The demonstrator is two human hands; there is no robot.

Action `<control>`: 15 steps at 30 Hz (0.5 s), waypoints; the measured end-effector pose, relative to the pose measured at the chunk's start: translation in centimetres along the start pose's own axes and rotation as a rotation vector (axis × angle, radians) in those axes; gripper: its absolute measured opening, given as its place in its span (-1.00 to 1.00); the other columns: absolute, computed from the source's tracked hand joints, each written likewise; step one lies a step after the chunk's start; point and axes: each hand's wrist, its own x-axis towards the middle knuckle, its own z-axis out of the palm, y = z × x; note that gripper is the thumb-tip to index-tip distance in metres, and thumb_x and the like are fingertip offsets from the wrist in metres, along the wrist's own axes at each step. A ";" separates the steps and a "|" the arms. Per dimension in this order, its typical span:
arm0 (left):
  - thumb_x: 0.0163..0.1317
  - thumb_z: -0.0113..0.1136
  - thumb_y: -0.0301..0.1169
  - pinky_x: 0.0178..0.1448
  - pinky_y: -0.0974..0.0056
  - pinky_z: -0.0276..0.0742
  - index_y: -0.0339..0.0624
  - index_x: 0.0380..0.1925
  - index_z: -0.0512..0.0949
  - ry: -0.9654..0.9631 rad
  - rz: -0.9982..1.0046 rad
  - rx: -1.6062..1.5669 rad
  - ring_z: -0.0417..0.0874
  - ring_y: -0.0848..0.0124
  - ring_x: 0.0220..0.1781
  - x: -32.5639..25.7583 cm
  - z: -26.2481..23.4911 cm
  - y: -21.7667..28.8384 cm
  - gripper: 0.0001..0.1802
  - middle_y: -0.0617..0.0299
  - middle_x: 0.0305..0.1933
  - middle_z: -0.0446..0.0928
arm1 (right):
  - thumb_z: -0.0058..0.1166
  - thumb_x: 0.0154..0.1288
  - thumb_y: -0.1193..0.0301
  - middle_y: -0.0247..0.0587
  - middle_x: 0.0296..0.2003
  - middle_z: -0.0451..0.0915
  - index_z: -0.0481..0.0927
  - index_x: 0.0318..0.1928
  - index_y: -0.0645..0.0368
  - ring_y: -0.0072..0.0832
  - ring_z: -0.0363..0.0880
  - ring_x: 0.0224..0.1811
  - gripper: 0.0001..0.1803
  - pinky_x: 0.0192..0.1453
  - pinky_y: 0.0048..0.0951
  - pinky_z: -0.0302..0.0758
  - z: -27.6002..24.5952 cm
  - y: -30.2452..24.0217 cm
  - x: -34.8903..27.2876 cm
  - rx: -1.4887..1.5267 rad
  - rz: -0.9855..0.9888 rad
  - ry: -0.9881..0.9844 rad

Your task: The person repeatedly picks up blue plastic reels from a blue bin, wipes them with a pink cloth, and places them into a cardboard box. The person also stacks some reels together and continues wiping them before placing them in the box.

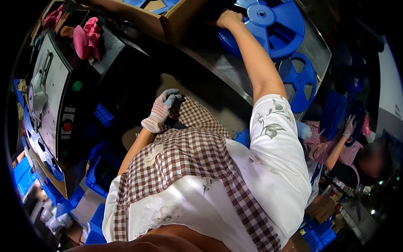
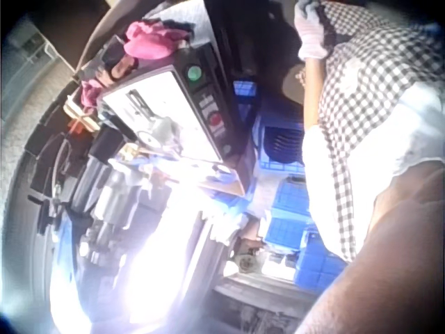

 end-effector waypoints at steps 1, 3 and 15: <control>0.39 -0.05 -0.43 0.09 0.36 0.47 -0.30 0.05 0.44 0.002 0.005 -0.013 0.59 0.39 -0.07 -0.1 -0.2 -0.1 -0.71 0.14 -0.12 0.60 | 0.09 -0.11 -0.41 0.04 0.04 0.56 0.55 0.09 0.20 -0.14 0.53 0.12 -0.01 0.13 -0.23 0.46 -0.1 -0.2 0.0 -0.011 0.002 0.021; 0.40 -0.07 -0.44 0.06 0.36 0.49 -0.32 0.06 0.43 0.026 -0.021 -0.060 0.61 0.38 -0.08 -0.3 -0.6 -0.2 -0.70 0.15 -0.13 0.60 | 0.11 -0.12 -0.40 -0.03 0.07 0.55 0.50 0.16 0.09 -0.16 0.53 0.13 -0.02 0.14 -0.26 0.46 0.1 -0.2 -0.1 -0.013 -0.018 -0.078; 0.40 -0.08 -0.46 0.03 0.40 0.49 -0.33 0.07 0.42 0.111 0.015 -0.059 0.58 0.44 -0.11 -2.5 -2.2 -1.9 -0.70 0.16 -0.14 0.60 | 0.06 -0.08 -0.40 0.10 0.24 0.36 0.42 0.23 0.18 -0.07 0.28 0.33 0.05 0.37 -0.22 0.22 7.6 1.0 7.0 0.101 -0.139 -0.126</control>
